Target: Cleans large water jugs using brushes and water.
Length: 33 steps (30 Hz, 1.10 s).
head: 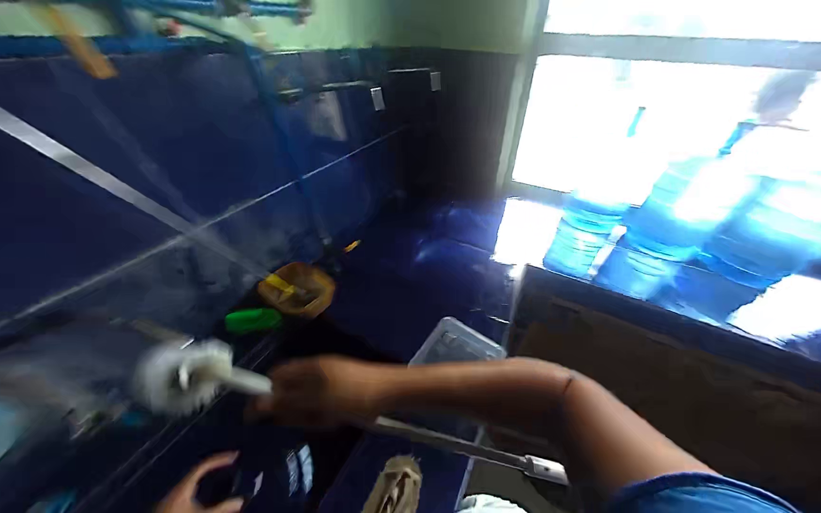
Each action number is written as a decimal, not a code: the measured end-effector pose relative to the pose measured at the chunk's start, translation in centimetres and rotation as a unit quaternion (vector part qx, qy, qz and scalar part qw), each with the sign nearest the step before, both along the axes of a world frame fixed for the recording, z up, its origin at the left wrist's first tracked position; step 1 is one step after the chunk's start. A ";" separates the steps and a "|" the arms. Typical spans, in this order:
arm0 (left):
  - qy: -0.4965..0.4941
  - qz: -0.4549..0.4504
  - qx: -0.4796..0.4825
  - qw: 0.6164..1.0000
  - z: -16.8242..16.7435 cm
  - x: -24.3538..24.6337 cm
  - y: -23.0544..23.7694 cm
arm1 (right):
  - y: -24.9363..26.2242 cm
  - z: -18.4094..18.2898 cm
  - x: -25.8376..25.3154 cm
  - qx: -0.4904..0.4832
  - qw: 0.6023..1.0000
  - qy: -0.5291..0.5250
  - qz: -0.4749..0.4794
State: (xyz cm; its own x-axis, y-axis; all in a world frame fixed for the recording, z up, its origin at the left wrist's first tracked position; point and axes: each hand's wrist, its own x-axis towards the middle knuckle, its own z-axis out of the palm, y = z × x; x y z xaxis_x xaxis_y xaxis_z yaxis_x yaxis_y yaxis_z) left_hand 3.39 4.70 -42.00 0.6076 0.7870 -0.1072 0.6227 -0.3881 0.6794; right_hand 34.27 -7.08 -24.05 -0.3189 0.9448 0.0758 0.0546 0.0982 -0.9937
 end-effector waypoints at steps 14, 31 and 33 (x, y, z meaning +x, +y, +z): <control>-0.343 0.357 0.369 0.787 22.3 -8.0 -6.2 | 11.8 12.5 -22.5 0.413 0.881 -0.053 0.225; 0.005 0.676 -0.052 0.735 -12.6 -29.2 2.4 | 41.1 -0.7 -6.6 0.116 0.945 -0.204 -0.227; 0.063 0.673 -0.053 0.735 -12.9 -29.6 3.3 | 43.2 -0.5 -6.7 0.122 0.935 -0.221 -0.247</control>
State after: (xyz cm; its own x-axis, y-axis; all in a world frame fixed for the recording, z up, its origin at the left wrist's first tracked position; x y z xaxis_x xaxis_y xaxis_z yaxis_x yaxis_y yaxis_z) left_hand -26.22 8.02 -54.95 -0.7342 0.6489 -0.1996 0.4542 0.6880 0.5660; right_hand 27.53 36.09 -24.58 0.1018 0.9569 0.2718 0.5536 0.1725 -0.8147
